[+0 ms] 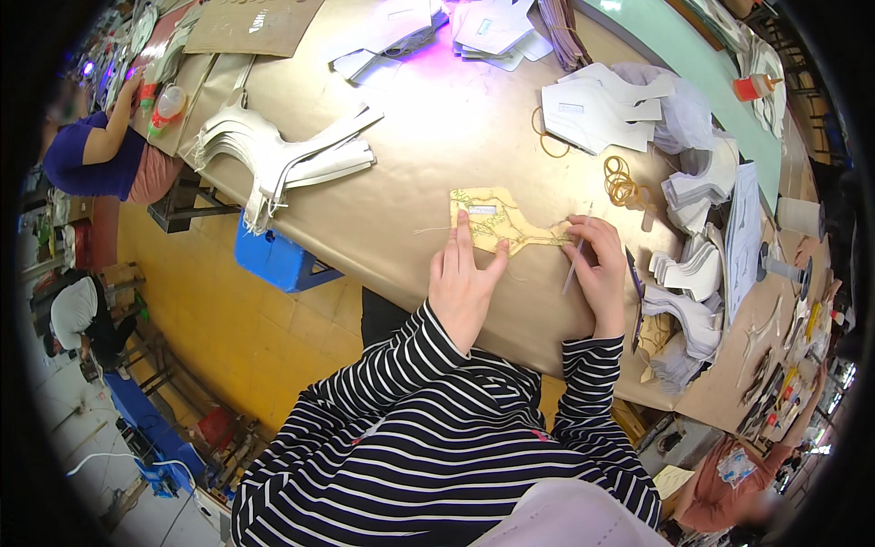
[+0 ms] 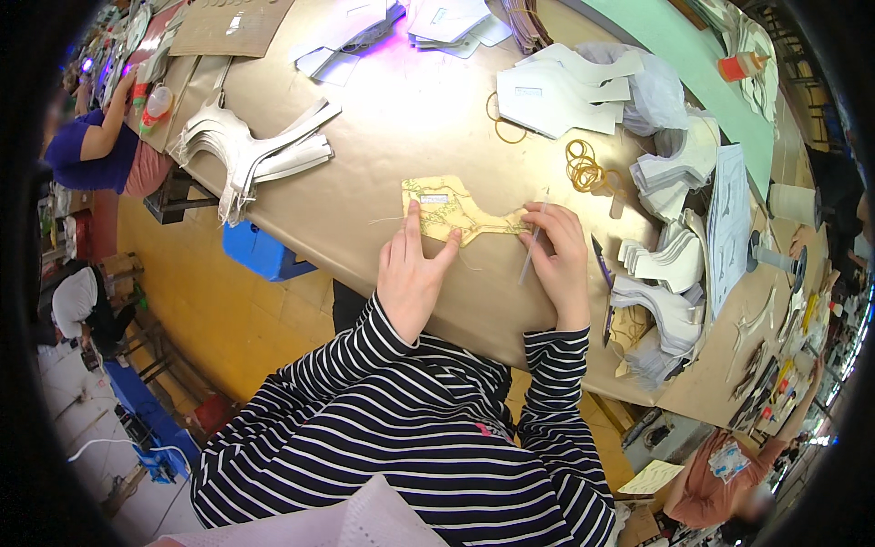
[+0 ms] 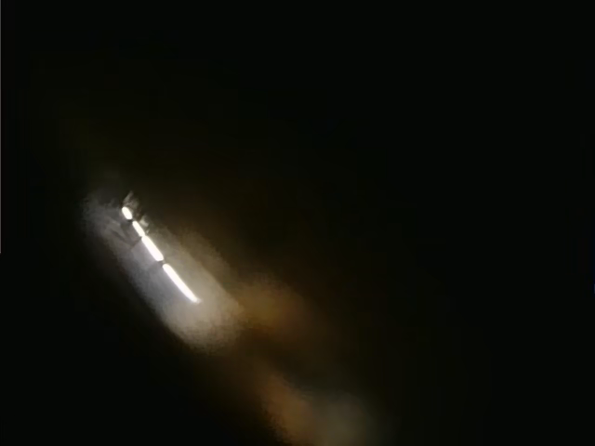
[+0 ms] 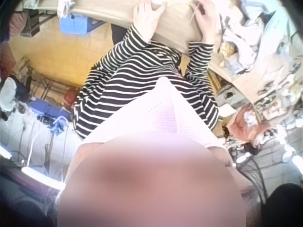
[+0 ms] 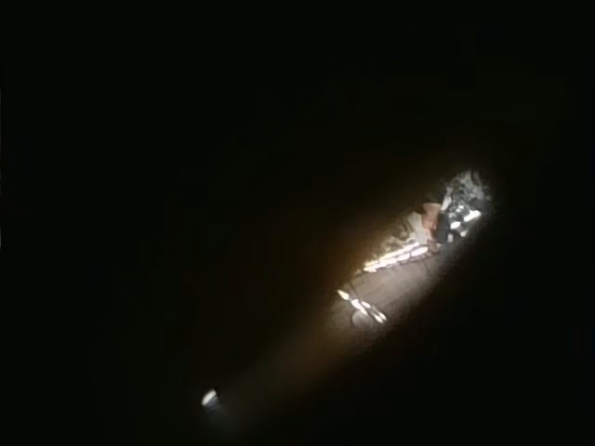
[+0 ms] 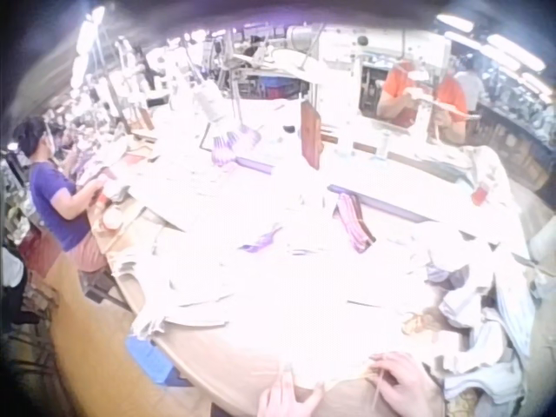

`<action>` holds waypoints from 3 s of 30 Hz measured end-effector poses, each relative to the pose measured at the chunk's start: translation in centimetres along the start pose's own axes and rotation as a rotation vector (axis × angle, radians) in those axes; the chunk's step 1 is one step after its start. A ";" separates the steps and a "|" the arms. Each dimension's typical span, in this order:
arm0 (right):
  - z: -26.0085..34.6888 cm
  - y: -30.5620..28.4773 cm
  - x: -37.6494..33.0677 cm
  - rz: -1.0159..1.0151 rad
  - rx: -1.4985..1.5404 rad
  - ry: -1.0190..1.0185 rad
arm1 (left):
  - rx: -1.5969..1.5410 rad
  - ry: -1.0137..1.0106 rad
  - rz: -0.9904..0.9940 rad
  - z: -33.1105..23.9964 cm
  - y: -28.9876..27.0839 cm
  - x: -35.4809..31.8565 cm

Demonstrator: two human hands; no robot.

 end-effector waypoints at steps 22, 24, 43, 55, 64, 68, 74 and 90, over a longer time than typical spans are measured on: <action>-0.1 0.2 -0.1 0.009 -0.006 0.013 | -0.004 -0.003 0.015 -1.2 0.1 1.2; -0.1 0.3 -0.1 0.017 -0.012 0.012 | 0.045 -0.018 0.014 -1.4 0.2 1.3; 6.8 6.6 6.6 0.288 0.311 -0.140 | 0.107 -0.084 -0.039 -1.9 1.5 0.7; 6.2 11.0 6.7 0.362 0.330 -0.144 | 0.046 -0.092 0.027 -1.8 1.3 0.6; 8.0 11.0 6.4 0.367 0.170 -0.408 | 0.017 -0.089 0.071 -1.7 1.5 0.5; 7.1 10.3 6.4 0.368 0.163 -0.332 | 0.021 -0.101 0.059 -1.7 1.5 0.6; 5.5 9.5 6.5 0.357 0.217 -0.144 | 0.042 -0.101 0.027 -1.7 1.1 0.7; 4.1 8.2 5.5 0.253 0.289 -0.099 | 0.075 -0.071 0.001 -1.7 1.0 0.7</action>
Point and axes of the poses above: each hand's wrist, its own x-axis towards the middle knuckle, its own y-axis out of the palm, z = x × y, the point moved 8 cm from there along x, towards the middle knuckle, and after that the axes turned 4 degrees about -z, right-handed, at the moved point
